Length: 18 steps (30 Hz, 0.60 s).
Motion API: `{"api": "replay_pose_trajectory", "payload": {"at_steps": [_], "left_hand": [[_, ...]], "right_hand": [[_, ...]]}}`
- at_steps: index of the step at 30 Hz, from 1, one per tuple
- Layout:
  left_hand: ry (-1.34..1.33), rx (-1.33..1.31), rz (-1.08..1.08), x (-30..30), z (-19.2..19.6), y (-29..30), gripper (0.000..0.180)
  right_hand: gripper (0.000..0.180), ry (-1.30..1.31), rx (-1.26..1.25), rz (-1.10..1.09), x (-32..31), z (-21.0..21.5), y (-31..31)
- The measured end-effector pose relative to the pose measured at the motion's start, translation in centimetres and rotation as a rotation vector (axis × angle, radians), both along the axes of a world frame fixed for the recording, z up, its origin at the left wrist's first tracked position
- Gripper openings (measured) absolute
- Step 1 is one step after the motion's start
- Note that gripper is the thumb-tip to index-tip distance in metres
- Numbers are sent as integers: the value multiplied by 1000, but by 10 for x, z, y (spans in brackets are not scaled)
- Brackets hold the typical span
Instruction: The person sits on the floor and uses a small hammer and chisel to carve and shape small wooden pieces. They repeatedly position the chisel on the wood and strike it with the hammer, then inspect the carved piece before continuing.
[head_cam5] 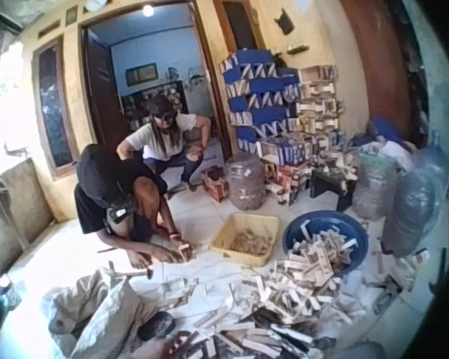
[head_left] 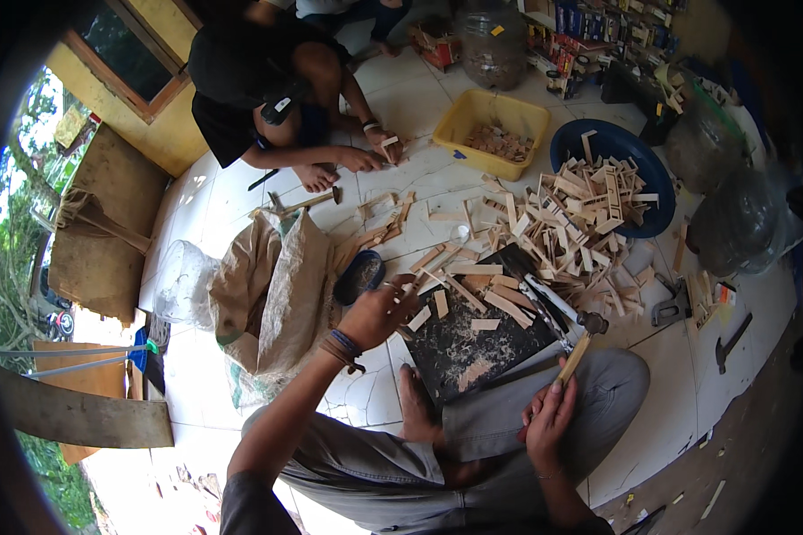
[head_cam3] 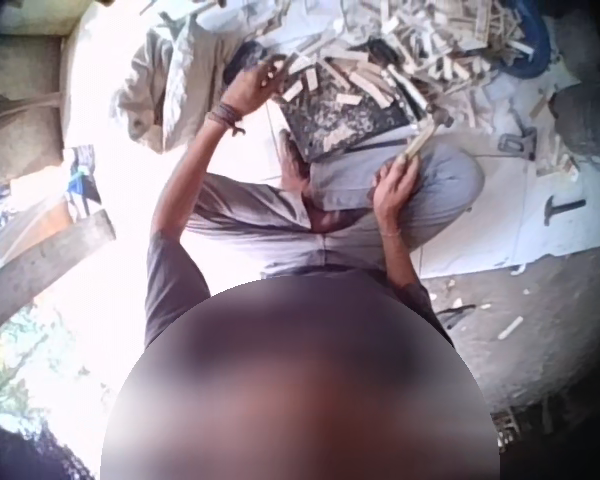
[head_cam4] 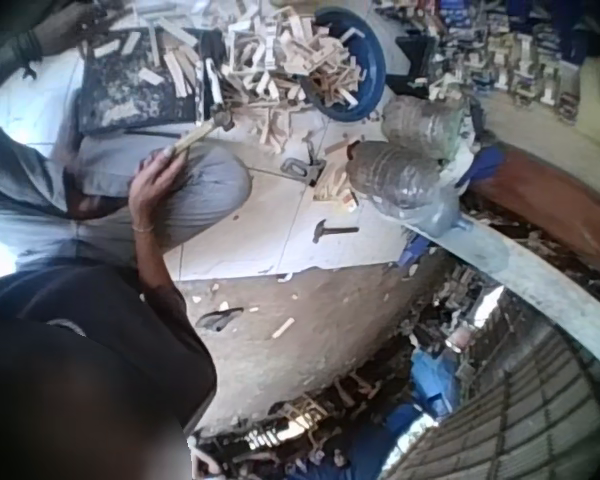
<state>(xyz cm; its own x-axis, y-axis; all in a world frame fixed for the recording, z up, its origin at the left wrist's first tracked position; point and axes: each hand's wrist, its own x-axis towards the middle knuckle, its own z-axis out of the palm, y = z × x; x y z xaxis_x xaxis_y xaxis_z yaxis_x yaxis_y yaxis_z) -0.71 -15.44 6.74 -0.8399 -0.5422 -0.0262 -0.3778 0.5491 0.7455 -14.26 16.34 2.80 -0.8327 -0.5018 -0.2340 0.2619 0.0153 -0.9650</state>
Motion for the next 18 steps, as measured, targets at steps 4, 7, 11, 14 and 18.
{"api": "replay_pose_trajectory", "payload": {"at_steps": [4, 7, 11, 14, 18], "left_hand": [[37, -34, 162, -9, 3, -12, 37], [72, 80, 234, -40, 9, -4, 50], [328, 370, 122, -120, 33, 10, 48], [574, -236, -58, -196, 59, 17, 44], [535, -300, -111, -267, 83, 28, 31]], "right_hand": [[44, -12, -21, 59, 3, 5, -1], [42, -60, -15, 92, 5, 6, -1], [41, -101, -41, 76, 8, 3, -1], [43, -117, -54, 66, 7, -4, -1], [43, -95, -103, 76, 6, -18, -1]]}}
